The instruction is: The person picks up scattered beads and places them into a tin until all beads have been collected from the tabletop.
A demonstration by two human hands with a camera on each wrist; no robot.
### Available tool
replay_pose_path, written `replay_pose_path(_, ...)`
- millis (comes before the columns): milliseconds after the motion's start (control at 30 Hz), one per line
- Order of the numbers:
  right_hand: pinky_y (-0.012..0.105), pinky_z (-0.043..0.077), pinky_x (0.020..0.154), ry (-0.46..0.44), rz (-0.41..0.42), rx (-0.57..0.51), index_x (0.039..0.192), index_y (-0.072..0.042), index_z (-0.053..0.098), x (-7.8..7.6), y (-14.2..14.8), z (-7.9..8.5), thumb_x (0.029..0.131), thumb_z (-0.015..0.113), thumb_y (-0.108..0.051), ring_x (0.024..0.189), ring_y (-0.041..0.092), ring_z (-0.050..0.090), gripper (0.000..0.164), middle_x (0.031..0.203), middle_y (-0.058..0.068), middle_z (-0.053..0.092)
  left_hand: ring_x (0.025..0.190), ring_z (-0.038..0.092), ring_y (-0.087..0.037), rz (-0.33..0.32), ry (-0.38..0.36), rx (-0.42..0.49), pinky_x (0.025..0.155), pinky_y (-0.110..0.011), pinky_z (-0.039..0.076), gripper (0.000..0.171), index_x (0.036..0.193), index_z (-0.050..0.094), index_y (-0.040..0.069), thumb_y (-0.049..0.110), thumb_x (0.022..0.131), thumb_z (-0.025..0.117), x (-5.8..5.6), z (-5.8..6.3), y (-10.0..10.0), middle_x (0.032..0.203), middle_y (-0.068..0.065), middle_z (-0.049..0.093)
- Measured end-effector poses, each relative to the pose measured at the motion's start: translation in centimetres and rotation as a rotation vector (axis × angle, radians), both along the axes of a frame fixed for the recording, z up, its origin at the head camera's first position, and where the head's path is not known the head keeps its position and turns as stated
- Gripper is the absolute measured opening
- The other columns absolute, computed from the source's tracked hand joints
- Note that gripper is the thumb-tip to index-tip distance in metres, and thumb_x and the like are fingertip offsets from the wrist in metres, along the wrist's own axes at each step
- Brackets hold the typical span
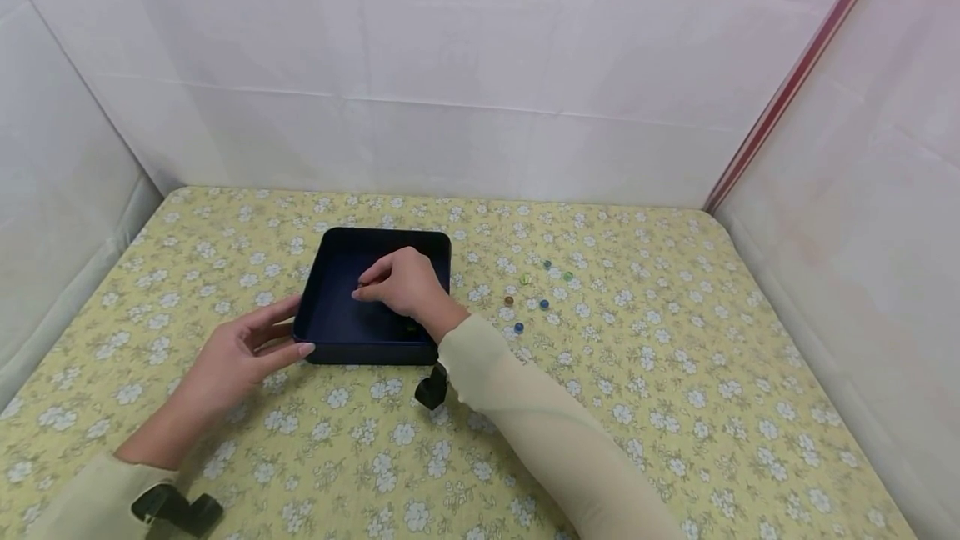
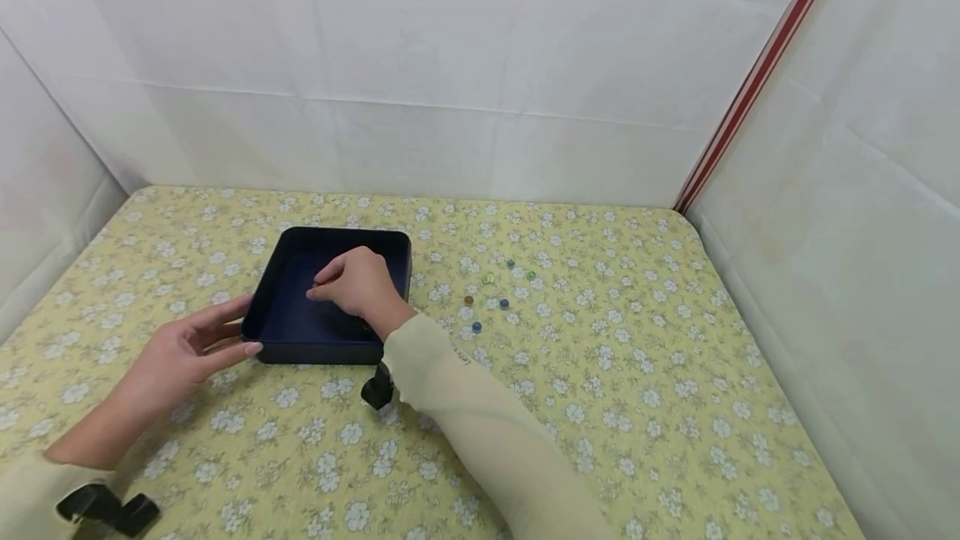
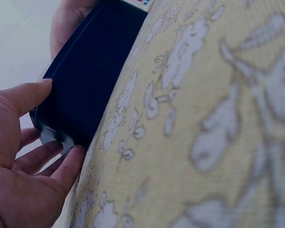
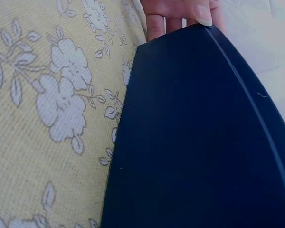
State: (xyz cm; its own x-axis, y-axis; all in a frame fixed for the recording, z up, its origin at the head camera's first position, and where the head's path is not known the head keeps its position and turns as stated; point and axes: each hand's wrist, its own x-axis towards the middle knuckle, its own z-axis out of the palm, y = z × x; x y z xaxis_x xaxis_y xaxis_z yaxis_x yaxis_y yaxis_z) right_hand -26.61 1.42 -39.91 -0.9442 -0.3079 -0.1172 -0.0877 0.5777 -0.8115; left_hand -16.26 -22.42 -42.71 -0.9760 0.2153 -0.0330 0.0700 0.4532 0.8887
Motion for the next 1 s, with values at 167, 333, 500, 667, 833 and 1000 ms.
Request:
replay_pose_path(167,0.024,0.055,0.069,-0.017,-0.016,0.037,0.095,-0.016,0.084,-0.09,-0.23,-0.08,0.086,0.086,-0.021,0.081,0.007,0.066,0.01,0.1,-0.004,0.078,0.112,0.048,0.021,-0.003,0.001,-0.01,0.084,-0.012,0.054,0.074,0.162,0.034,0.021,0.034,0.099,0.07,-0.07,-0.01,0.0,0.163,-0.018,0.038)
replay_pose_path(333,0.026,0.056,0.071,-0.033,-0.033,0.08,0.093,-0.017,0.084,-0.18,-0.4,-0.13,0.085,0.086,-0.021,0.086,0.01,0.068,0.009,0.104,-0.003,0.077,0.112,0.049,0.02,-0.001,-0.006,0.0,0.085,-0.013,0.054,0.074,0.162,0.034,0.02,0.035,0.099,0.071,0.04,0.14,0.06,0.163,-0.018,0.038)
replay_pose_path(500,0.028,0.058,0.074,-0.036,-0.039,0.1,0.092,-0.017,0.084,-0.15,-0.48,-0.15,0.085,0.086,-0.02,0.092,0.013,0.069,0.008,0.11,-0.002,0.076,0.113,0.049,0.02,-0.002,-0.013,0.006,0.085,-0.013,0.054,0.075,0.162,0.033,0.019,0.035,0.099,0.07,0.1,0.21,0.09,0.164,-0.018,0.037)
replay_pose_path(667,0.03,0.059,0.078,-0.034,-0.029,0.124,0.093,-0.017,0.085,-0.15,-0.51,-0.12,0.085,0.086,-0.021,0.101,0.016,0.069,0.008,0.114,-0.001,0.076,0.113,0.049,0.02,-0.001,-0.016,0.006,0.085,-0.012,0.054,0.075,0.162,0.033,0.019,0.035,0.099,0.07,0.08,0.16,0.05,0.164,-0.018,0.037)
replay_pose_path(833,0.032,0.06,0.083,-0.046,-0.029,0.145,0.091,-0.018,0.085,-0.19,-0.53,0.01,0.085,0.087,-0.021,0.106,0.017,0.067,0.007,0.117,-0.001,0.075,0.113,0.049,0.02,0.002,-0.012,-0.002,0.085,-0.012,0.054,0.075,0.162,0.033,0.02,0.035,0.099,0.071,0.04,0.13,0.08,0.164,-0.018,0.038)
replay_pose_path(1000,0.033,0.06,0.085,-0.047,-0.039,0.149,0.093,-0.017,0.085,-0.19,-0.53,-0.01,0.085,0.086,-0.021,0.109,0.018,0.067,0.009,0.12,0.0,0.074,0.112,0.049,0.02,0.005,-0.003,-0.009,0.085,-0.013,0.054,0.075,0.162,0.034,0.021,0.035,0.099,0.071,0.02,0.07,0.06,0.163,-0.018,0.039)
